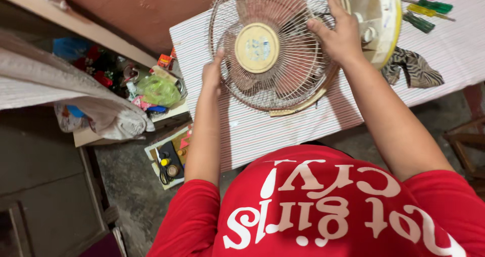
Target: The person assembles a table fan by fitting the front wire cage onto the fan head and securing it with a screw. They use a screwdriver to tighten the fastener and then test the cage stability by hand.
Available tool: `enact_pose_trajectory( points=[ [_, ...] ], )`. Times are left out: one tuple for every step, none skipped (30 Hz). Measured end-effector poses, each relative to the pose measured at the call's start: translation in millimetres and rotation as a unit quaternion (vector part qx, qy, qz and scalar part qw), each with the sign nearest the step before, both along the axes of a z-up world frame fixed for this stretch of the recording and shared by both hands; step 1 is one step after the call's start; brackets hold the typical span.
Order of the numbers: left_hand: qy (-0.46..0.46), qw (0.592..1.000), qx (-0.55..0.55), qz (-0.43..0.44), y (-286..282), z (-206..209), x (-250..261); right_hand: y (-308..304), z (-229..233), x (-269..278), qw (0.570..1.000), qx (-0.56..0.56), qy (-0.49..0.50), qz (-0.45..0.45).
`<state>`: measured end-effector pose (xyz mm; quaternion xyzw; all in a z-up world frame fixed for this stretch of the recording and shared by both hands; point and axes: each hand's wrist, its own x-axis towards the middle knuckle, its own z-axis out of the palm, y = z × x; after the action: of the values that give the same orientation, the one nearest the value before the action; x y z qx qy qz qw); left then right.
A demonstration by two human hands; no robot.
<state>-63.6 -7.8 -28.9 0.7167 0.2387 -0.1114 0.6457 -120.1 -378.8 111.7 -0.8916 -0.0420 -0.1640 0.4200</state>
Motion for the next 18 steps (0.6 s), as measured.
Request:
enact_pose_trajectory(
  points=[
    [0.009,1.0,-0.021,-0.017,4.3,2.9,2.0,-4.0,-0.6,0.5,1.0,0.018,0.011,0.007],
    [0.018,0.998,-0.042,-0.034,5.9,5.4,3.2,-6.2,-2.1,1.7,0.999,0.035,0.022,0.014],
    [0.026,0.998,-0.035,-0.041,7.0,9.0,3.1,-7.6,-3.7,2.7,0.998,0.054,0.03,0.022],
    [0.035,0.998,-0.028,-0.047,8.5,12.9,1.4,-8.0,-6.2,1.8,0.998,0.057,0.028,0.011],
    [0.042,0.998,-0.02,-0.052,9.6,17.4,1.6,-5.6,-9.2,2.9,0.998,0.062,0.026,0.002],
    [0.039,0.998,-0.03,-0.048,7.2,21.3,2.4,-5.1,-11.7,3.4,0.997,0.067,0.024,-0.007],
    [0.038,0.998,-0.04,-0.041,5.4,24.4,-0.4,-5.6,-14.7,3.5,0.996,0.085,0.013,-0.007],
    [0.037,0.997,-0.051,-0.035,3.8,27.7,-2.5,-5.8,-18.3,4.4,0.995,0.104,0.002,-0.007],
    [0.01,0.996,-0.083,-0.034,1.5,29.6,-6.3,-6.8,-23.0,4.2,0.992,0.122,-0.007,-0.007],
    [-0.017,0.993,-0.115,-0.034,-1.0,31.0,-10.2,-7.7,-27.9,5.6,0.982,0.186,-0.02,0.008],
    [-0.041,0.988,-0.148,-0.034,-4.4,31.7,-13.8,-9.5,-33.1,6.3,0.968,0.249,-0.032,0.022],
    [-0.04,0.986,-0.156,-0.033,-6.2,33.2,-14.7,-11.9,-37.9,6.7,0.949,0.311,-0.044,0.035],
    [-0.04,0.985,-0.166,-0.032,-7.2,35.3,-13.9,-14.2,-41.4,7.5,0.945,0.321,-0.051,0.043],
    [-0.039,0.983,-0.175,-0.03,-8.9,36.7,-13.3,-14.9,-44.3,8.6,0.941,0.33,-0.058,0.05],
    [-0.041,0.986,-0.159,-0.029,-10.2,37.1,-15.0,-13.4,-47.4,8.3,0.936,0.341,-0.065,0.059],
    [-0.042,0.988,-0.143,-0.027,-11.5,37.7,-16.4,-12.1,-49.4,6.7,0.939,0.335,-0.06,0.044],
    [-0.045,0.991,-0.126,-0.026,-12.4,39.8,-16.2,-10.4,-49.5,6.5,0.942,0.33,-0.057,0.031],
    [-0.033,0.992,-0.122,-0.026,-12.7,42.2,-16.0,-8.4,-48.8,5.7,0.944,0.324,-0.053,0.017]
  ],
)
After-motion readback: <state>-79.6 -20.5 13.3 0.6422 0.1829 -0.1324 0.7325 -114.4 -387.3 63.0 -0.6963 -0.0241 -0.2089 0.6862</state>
